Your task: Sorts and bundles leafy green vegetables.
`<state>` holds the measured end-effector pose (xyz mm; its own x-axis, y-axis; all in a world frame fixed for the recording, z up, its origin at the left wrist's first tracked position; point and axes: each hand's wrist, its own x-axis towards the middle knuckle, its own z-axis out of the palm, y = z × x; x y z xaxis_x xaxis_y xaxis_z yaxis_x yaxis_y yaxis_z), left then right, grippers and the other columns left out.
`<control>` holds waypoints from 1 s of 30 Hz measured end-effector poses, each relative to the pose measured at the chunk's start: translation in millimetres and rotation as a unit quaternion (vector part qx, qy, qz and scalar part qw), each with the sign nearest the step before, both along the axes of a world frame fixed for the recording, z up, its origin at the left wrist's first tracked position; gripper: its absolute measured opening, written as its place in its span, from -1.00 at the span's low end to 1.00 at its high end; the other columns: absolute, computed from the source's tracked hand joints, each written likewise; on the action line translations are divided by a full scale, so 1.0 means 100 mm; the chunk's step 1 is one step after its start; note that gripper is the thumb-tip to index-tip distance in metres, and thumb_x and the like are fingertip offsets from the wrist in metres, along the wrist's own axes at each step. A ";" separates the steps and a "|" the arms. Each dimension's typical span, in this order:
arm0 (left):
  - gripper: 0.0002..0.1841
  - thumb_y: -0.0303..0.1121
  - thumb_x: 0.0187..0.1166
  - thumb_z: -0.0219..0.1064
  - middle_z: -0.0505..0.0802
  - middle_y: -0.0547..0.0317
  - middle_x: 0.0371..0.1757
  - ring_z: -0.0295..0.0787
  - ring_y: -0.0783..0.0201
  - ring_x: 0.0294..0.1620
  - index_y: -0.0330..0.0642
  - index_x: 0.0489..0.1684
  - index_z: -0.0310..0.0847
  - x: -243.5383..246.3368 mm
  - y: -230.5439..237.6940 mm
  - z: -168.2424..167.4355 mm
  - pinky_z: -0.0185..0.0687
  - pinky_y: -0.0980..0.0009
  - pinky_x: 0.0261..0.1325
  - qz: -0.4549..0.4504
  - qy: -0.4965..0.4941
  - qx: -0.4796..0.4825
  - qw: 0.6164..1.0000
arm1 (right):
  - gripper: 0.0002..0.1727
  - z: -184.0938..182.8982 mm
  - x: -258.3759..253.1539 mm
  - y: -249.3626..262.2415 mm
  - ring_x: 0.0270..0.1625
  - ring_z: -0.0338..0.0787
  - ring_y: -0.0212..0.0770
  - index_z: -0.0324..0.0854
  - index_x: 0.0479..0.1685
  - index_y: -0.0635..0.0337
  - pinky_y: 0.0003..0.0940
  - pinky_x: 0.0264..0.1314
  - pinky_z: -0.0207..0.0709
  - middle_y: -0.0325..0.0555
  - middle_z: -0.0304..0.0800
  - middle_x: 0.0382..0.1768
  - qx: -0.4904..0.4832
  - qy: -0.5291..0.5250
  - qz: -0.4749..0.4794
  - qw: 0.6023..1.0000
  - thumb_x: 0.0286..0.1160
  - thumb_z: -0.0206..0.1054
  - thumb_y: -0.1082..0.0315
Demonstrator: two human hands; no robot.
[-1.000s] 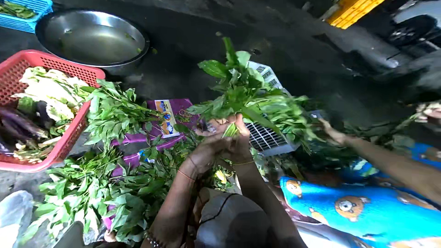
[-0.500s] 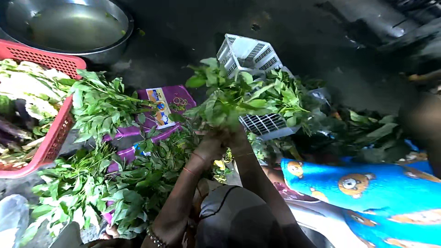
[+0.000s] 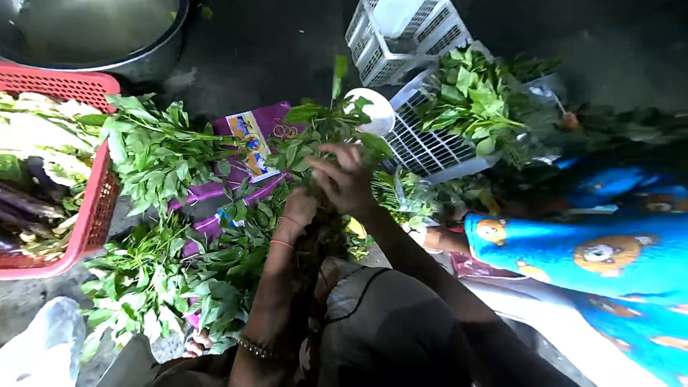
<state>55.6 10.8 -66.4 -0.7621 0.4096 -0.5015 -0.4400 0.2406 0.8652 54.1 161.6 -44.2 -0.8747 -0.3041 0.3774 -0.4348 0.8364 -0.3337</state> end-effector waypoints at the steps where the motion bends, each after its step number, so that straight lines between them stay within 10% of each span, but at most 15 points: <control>1: -0.62 -0.10 0.91 -0.04 0.53 0.17 -0.50 0.31 0.35 -0.68 -0.17 0.23 0.58 -0.01 -0.01 0.06 0.27 0.44 -0.61 -0.012 -0.001 0.019 1.000 | -0.62 0.01 -0.14 0.06 0.52 0.51 0.32 0.74 0.39 -0.07 0.25 0.44 0.44 0.18 0.59 0.49 0.028 0.021 -0.022 0.999 0.75 0.19 0.13; 4: -0.60 -0.07 0.92 -0.07 0.54 0.16 -0.47 0.36 0.32 -0.63 -0.13 0.23 0.61 -0.02 -0.03 0.19 0.34 0.40 -0.56 -0.048 0.053 0.015 0.997 | -0.64 0.04 -0.59 0.29 0.40 0.61 0.27 0.81 0.26 -0.06 0.21 0.30 0.50 0.15 0.72 0.33 0.029 0.037 -0.056 0.997 0.76 0.17 0.11; 8: -0.56 -0.11 0.92 -0.06 0.79 -0.25 -0.07 0.75 -0.15 -0.08 -0.26 0.34 0.58 -0.02 -0.09 0.29 0.62 -0.16 0.04 -0.070 0.114 -0.088 0.987 | -0.63 0.23 -0.79 0.48 0.24 0.80 0.08 0.75 0.31 0.17 0.04 0.36 0.61 0.15 0.80 0.22 -0.075 -0.101 -0.117 0.985 0.75 0.17 0.23; 15: -0.55 -0.12 0.92 -0.04 0.81 -0.26 0.08 0.77 -0.14 0.01 -0.20 0.50 0.52 -0.04 -0.12 0.28 0.63 -0.14 0.11 -0.059 0.087 -0.088 0.991 | -0.64 0.45 -0.60 0.76 0.22 0.78 -0.01 0.72 0.31 0.23 -0.04 0.37 0.57 0.16 0.74 0.30 -0.155 -0.118 -0.310 0.930 0.66 0.23 0.29; 20: -0.57 -0.15 0.91 -0.02 0.80 -0.26 0.02 0.75 -0.15 0.01 -0.25 0.44 0.57 -0.06 -0.09 0.28 0.60 -0.15 0.14 -0.052 0.086 -0.104 0.989 | -0.80 0.58 0.00 0.38 -0.03 0.75 -0.06 0.66 0.01 0.40 -0.22 -0.03 0.68 0.20 0.70 0.02 -0.120 0.042 -0.099 0.987 0.59 0.20 0.48; 25: -0.56 -0.17 0.91 -0.04 0.81 -0.31 0.04 0.78 -0.20 0.09 -0.30 0.49 0.52 -0.05 -0.03 0.40 0.59 -0.18 0.25 -0.067 0.109 -0.144 0.981 | -0.42 0.29 0.07 -0.01 -0.42 0.72 -0.11 0.55 0.46 0.22 -0.15 -0.50 0.64 0.11 0.73 0.05 -0.103 -0.085 -0.101 0.986 0.48 0.48 0.17; 30: -0.51 -0.17 0.91 -0.03 0.81 -0.36 0.05 0.78 -0.25 0.11 -0.31 0.63 0.39 0.00 0.01 0.47 0.58 -0.18 0.28 -0.062 0.116 -0.169 0.977 | -0.81 0.20 0.03 -0.11 -0.27 0.78 -0.11 0.77 -0.03 0.34 -0.20 -0.24 0.73 0.14 0.76 0.01 -0.113 -0.016 -0.087 0.990 0.52 0.43 0.41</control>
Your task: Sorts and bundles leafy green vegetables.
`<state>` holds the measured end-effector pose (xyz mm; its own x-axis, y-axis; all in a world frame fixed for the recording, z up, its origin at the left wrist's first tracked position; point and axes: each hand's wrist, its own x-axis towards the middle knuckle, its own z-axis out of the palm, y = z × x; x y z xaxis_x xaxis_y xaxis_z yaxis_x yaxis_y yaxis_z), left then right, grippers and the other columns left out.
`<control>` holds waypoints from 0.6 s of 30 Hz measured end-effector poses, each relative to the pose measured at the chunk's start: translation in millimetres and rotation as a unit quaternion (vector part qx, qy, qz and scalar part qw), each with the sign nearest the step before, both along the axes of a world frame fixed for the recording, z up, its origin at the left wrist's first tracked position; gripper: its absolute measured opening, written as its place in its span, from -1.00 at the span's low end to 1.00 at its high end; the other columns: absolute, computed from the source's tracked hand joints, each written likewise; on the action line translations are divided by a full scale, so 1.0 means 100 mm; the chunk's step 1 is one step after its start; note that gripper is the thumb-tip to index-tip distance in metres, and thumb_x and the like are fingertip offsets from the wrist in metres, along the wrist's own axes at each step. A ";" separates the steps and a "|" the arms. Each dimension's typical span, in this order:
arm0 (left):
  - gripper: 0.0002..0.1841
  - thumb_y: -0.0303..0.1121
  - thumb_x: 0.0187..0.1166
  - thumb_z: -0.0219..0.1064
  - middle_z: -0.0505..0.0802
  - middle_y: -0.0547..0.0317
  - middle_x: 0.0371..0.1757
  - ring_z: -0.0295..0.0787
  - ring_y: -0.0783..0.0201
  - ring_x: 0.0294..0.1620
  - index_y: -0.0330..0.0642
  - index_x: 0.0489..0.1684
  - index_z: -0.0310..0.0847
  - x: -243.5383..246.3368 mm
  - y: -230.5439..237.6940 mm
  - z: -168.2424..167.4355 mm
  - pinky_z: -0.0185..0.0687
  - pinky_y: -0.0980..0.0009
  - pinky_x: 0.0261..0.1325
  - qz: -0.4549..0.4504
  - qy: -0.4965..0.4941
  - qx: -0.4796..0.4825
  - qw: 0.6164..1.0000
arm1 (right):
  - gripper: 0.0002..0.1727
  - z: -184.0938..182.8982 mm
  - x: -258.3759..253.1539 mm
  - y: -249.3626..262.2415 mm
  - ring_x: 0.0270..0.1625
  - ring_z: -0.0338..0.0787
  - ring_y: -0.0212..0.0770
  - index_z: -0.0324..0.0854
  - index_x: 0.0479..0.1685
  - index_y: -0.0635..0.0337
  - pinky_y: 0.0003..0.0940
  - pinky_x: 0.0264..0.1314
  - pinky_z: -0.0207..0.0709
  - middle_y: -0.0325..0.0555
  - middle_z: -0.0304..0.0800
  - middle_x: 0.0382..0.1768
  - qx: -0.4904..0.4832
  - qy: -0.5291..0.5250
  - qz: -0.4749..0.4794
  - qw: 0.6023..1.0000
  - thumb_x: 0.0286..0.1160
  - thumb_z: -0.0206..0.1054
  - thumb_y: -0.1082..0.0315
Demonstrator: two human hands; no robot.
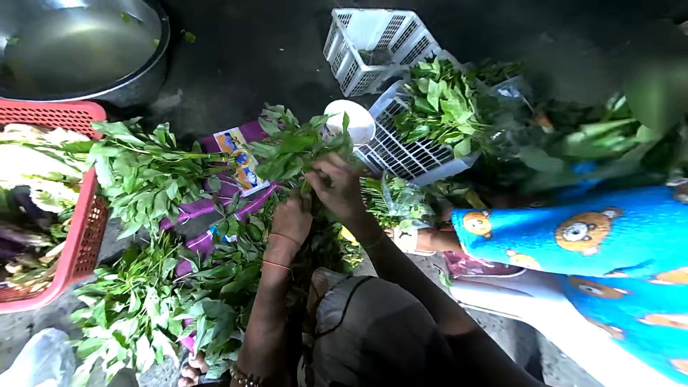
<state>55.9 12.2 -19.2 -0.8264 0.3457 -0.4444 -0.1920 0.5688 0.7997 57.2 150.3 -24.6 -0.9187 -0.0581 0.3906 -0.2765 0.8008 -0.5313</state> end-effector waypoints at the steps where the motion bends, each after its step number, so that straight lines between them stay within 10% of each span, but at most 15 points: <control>1: -0.52 -0.18 0.91 -0.02 0.81 -0.35 0.06 0.78 -0.22 0.12 -0.30 0.64 0.38 0.00 0.00 0.00 0.58 -0.15 0.30 0.006 -0.001 0.009 1.000 | -0.85 -0.03 -0.02 -0.01 -0.22 0.81 -0.12 0.80 -0.13 0.36 -0.22 -0.17 0.76 0.15 0.78 0.03 -0.001 0.025 0.008 1.000 0.46 0.44 0.44; 9: -0.57 -0.19 0.91 -0.03 0.80 -0.27 -0.06 0.77 -0.13 0.01 -0.34 0.46 0.49 0.02 0.04 0.03 0.60 -0.10 0.23 0.006 0.002 0.038 0.999 | -0.80 0.03 0.06 0.04 -0.04 0.88 0.07 0.83 -0.04 0.36 0.05 0.02 0.74 0.19 0.85 0.09 -0.005 -0.010 -0.017 1.000 0.49 0.34 0.51; 18: -0.57 -0.12 0.92 -0.06 0.76 -0.19 -0.20 0.74 -0.10 -0.11 -0.31 0.29 0.54 0.06 0.09 0.10 0.61 -0.09 0.08 -0.037 0.002 0.035 0.999 | -0.82 0.23 -0.01 0.33 -0.46 0.67 -0.05 0.70 -0.19 0.26 -0.06 -0.45 0.56 0.06 0.73 -0.31 0.066 0.004 -0.088 0.994 0.65 0.30 0.32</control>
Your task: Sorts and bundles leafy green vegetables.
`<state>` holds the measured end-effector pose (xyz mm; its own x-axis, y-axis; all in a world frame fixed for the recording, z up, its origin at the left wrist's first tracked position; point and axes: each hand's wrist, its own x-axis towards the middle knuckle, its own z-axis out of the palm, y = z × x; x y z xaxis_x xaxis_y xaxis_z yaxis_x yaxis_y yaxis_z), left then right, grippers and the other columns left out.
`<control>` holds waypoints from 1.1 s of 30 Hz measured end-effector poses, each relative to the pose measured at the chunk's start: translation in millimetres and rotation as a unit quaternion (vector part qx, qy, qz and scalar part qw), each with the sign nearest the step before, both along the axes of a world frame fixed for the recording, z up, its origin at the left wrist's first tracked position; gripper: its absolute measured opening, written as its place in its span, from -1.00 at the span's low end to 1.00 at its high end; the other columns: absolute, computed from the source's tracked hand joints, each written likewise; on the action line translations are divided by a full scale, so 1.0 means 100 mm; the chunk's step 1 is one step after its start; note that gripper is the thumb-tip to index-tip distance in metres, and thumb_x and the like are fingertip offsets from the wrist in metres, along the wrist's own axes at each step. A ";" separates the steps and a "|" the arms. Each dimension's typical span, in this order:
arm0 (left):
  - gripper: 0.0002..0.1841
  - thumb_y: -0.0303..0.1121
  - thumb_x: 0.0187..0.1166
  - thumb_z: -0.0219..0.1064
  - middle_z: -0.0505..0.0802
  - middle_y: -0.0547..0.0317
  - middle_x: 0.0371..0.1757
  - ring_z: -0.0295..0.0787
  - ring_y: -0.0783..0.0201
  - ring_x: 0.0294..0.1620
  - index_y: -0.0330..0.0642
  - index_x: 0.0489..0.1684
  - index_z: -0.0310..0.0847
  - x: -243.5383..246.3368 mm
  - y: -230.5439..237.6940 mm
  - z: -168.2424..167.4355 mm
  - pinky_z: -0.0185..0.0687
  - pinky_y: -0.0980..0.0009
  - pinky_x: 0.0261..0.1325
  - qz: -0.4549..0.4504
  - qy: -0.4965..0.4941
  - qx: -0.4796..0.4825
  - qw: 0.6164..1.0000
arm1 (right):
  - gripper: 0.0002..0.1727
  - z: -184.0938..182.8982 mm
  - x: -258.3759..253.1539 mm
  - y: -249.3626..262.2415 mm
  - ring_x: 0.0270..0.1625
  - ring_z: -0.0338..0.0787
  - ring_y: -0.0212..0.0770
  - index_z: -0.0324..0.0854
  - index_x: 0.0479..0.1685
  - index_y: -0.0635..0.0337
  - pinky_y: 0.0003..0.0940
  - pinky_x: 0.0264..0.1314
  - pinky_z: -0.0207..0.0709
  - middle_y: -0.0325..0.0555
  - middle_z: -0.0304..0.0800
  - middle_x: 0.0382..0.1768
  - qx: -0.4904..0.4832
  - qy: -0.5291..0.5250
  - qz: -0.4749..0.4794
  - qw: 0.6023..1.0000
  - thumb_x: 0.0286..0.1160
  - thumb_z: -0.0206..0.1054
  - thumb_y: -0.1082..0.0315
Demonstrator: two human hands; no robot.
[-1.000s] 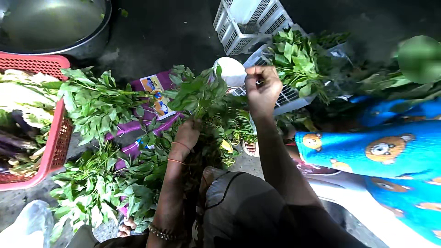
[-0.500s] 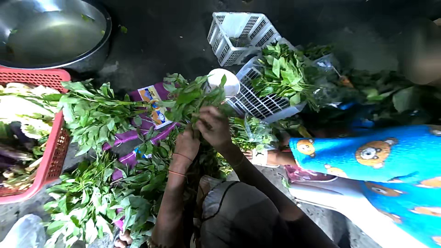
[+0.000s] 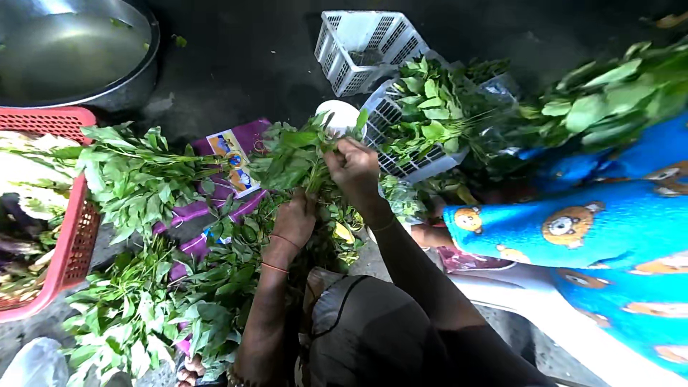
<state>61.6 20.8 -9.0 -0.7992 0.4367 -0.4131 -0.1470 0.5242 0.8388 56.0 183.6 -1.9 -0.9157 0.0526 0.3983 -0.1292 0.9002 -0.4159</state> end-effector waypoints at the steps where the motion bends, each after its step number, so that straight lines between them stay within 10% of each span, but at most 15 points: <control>1: -0.57 -0.12 0.92 -0.06 0.76 -0.19 -0.19 0.74 -0.09 -0.11 -0.30 0.31 0.54 0.00 0.00 -0.01 0.61 -0.08 0.09 0.002 -0.003 0.002 1.000 | -0.81 0.00 0.01 0.01 -0.57 0.55 -0.14 0.70 -0.17 0.25 -0.18 -0.56 0.46 -0.01 0.67 -0.43 -0.043 -0.009 0.001 0.999 0.66 0.30 0.29; 5: -0.57 -0.11 0.92 -0.06 0.74 -0.12 -0.19 0.69 0.00 -0.16 -0.25 0.41 0.51 0.00 0.00 -0.05 0.60 0.00 0.03 0.014 -0.032 0.023 0.999 | -0.80 0.00 0.09 0.02 -0.67 0.44 -0.33 0.67 -0.02 0.20 -0.43 -0.69 0.36 -0.12 0.64 -0.47 -0.193 -0.043 0.069 0.978 0.56 0.31 0.28; 8: -0.58 -0.13 0.92 -0.06 0.72 -0.11 -0.20 0.68 -0.01 -0.17 -0.25 0.39 0.51 0.00 0.01 -0.04 0.59 0.00 0.03 0.012 -0.034 0.021 0.999 | -0.79 -0.06 0.09 0.02 -0.40 0.68 -0.26 0.67 -0.09 0.29 -0.37 -0.42 0.62 0.04 0.77 -0.10 -0.111 0.012 0.135 0.985 0.38 0.47 0.39; 16: -0.57 -0.12 0.92 -0.06 0.72 -0.15 -0.23 0.68 -0.04 -0.19 -0.29 0.35 0.51 0.01 0.01 0.00 0.60 -0.02 0.01 -0.003 -0.005 -0.004 1.000 | -0.86 0.00 -0.12 0.07 -0.07 0.91 0.08 0.74 -0.06 0.35 -0.01 -0.01 0.77 0.16 0.88 -0.09 0.043 0.046 0.131 0.989 0.48 0.37 0.55; 20: -0.57 -0.11 0.92 -0.06 0.73 -0.15 -0.23 0.69 -0.04 -0.21 -0.26 0.36 0.52 0.03 0.05 -0.02 0.60 -0.05 -0.01 -0.009 -0.007 0.010 1.000 | -0.78 0.09 -0.29 0.28 0.05 0.87 0.21 0.78 -0.07 0.36 0.13 0.03 0.73 0.23 0.86 -0.02 0.104 0.066 0.033 0.992 0.51 0.21 0.59; 23: -0.61 -0.12 0.92 -0.07 0.55 0.15 -0.49 0.42 0.29 -0.58 -0.15 0.34 0.57 0.05 0.05 -0.13 0.43 0.33 -0.45 0.037 -0.062 0.106 0.992 | -0.76 0.41 -0.32 0.53 0.06 0.85 0.01 0.75 0.04 0.35 -0.08 0.17 0.67 0.19 0.84 0.01 0.017 0.104 -0.076 0.992 0.62 0.22 0.43; 27: -0.65 -0.22 0.93 -0.12 0.34 0.41 -0.70 0.16 0.57 -0.83 -0.18 0.31 0.52 0.06 -0.03 -0.14 0.12 0.68 -0.79 0.132 -0.229 0.343 0.901 | -0.80 0.54 0.14 0.55 -0.01 0.74 -0.18 0.69 0.03 0.25 -0.26 0.06 0.62 0.01 0.74 -0.07 -0.017 0.138 -0.047 0.989 0.61 0.22 0.39; 33: -0.62 -0.20 0.94 -0.22 0.37 0.45 -0.73 0.19 0.63 -0.88 -0.18 0.12 0.52 0.02 -0.10 -0.13 0.18 0.75 -0.84 0.167 -0.294 0.501 0.797 | -0.39 0.40 0.31 0.53 0.52 0.53 0.01 0.56 0.51 0.07 -0.09 0.35 0.58 0.01 0.50 0.55 -0.081 -0.016 0.026 0.996 0.43 0.51 0.14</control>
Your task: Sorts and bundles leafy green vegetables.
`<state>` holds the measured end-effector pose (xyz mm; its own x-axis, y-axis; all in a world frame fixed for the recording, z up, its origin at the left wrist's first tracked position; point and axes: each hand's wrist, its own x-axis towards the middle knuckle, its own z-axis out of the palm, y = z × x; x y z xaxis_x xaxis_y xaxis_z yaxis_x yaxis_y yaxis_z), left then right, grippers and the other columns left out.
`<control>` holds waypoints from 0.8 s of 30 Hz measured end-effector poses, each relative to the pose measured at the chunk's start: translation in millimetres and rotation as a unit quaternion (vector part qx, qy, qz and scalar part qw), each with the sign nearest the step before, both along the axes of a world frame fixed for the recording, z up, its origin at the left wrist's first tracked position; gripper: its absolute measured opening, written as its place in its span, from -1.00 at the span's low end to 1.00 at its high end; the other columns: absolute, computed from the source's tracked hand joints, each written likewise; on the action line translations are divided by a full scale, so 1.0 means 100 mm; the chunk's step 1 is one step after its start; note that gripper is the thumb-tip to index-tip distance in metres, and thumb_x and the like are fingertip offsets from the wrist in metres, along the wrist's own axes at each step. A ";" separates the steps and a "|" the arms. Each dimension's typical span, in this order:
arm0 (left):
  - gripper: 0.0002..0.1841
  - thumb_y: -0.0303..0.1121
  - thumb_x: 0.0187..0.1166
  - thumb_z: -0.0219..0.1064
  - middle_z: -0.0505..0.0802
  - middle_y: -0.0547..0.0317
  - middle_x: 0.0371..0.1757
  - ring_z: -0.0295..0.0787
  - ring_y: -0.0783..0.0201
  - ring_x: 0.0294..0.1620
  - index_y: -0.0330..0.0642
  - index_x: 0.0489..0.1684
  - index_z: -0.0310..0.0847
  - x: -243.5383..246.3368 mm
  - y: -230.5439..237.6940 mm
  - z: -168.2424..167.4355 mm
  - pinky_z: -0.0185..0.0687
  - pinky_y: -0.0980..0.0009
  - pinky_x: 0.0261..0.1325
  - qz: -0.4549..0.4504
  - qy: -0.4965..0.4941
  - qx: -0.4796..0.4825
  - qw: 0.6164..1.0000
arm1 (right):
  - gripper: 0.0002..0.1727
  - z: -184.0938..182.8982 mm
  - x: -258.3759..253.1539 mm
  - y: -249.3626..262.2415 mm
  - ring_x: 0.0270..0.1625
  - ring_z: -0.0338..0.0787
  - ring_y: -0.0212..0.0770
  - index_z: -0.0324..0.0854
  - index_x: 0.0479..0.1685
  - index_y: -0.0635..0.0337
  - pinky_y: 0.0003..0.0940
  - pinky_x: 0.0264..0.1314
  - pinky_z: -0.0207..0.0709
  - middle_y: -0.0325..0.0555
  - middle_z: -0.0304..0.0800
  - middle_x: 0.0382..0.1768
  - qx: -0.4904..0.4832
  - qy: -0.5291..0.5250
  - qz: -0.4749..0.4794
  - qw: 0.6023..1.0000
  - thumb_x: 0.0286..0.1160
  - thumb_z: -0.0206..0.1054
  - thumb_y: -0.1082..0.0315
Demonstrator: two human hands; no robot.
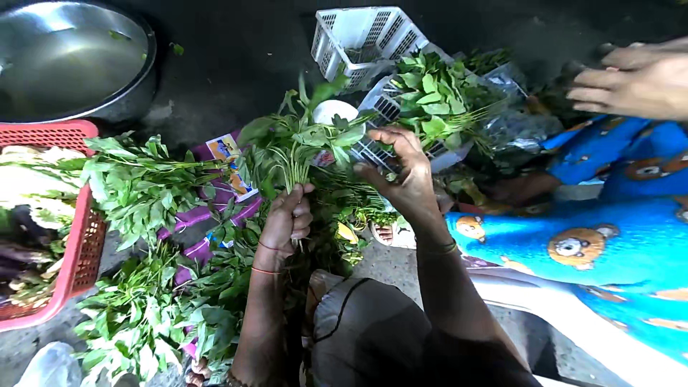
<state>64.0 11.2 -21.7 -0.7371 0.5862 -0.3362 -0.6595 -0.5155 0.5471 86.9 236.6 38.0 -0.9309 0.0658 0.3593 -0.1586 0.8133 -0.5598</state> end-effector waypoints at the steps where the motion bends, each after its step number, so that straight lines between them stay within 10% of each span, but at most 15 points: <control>1: -0.63 -0.20 0.94 -0.22 0.38 0.44 -0.73 0.20 0.63 -0.88 -0.17 0.11 0.52 0.00 0.00 0.00 0.19 0.75 -0.84 0.002 0.000 0.001 1.000 | -0.38 -0.03 -0.01 -0.01 0.53 0.54 -0.02 0.54 0.54 0.06 -0.12 0.34 0.60 0.01 0.49 0.56 -0.022 0.001 -0.007 1.000 0.44 0.51 0.16; 7: -0.64 -0.18 0.94 -0.20 0.37 0.44 -0.72 0.18 0.63 -0.89 -0.14 0.09 0.51 0.01 0.04 -0.02 0.17 0.76 -0.85 0.000 -0.011 -0.009 1.000 | -0.84 -0.17 -0.01 -0.44 -0.13 0.78 -0.15 0.78 -0.21 0.32 -0.30 -0.08 0.68 0.06 0.81 -0.21 0.053 0.228 0.055 0.971 0.49 0.33 0.40; 13: -0.73 -0.23 0.92 -0.07 0.35 0.41 -0.75 0.16 0.60 -0.87 -0.16 -0.03 0.50 0.04 0.08 0.06 0.13 0.72 -0.84 -0.009 0.028 -0.079 0.996 | -0.55 -0.37 -0.23 -0.65 -0.54 0.70 0.00 0.64 0.54 -0.02 -0.09 -0.60 0.52 0.09 0.78 -0.27 0.163 0.089 0.054 0.981 0.69 0.30 0.28; 17: -0.75 -0.26 0.90 -0.02 0.35 0.41 -0.76 0.16 0.60 -0.87 -0.19 -0.02 0.53 0.03 0.03 0.06 0.13 0.73 -0.84 0.010 0.022 -0.066 0.998 | -0.63 -0.36 -0.21 -0.65 -0.56 0.66 -0.18 0.73 0.32 0.17 -0.25 -0.54 0.58 0.06 0.79 -0.22 0.074 0.091 0.058 0.991 0.54 0.39 0.36; 21: -0.77 -0.25 0.89 0.01 0.33 0.42 -0.76 0.16 0.61 -0.88 -0.18 0.00 0.53 0.00 0.02 0.04 0.14 0.73 -0.84 0.048 0.028 -0.063 0.997 | -0.65 -0.17 -0.02 -0.57 -0.72 0.38 -0.53 0.72 0.22 0.27 -0.58 -0.69 0.34 -0.31 0.59 -0.61 -0.136 -0.041 0.104 0.984 0.51 0.30 0.37; 24: -0.76 -0.25 0.89 0.03 0.36 0.40 -0.76 0.18 0.60 -0.88 -0.20 0.04 0.55 -0.02 0.03 0.02 0.16 0.73 -0.84 0.060 0.032 -0.079 0.995 | -0.76 0.09 0.08 -0.59 -0.61 0.47 -0.70 0.78 0.11 0.23 -0.76 -0.57 0.42 -0.42 0.79 -0.41 -0.177 -0.061 0.110 0.976 0.61 0.34 0.35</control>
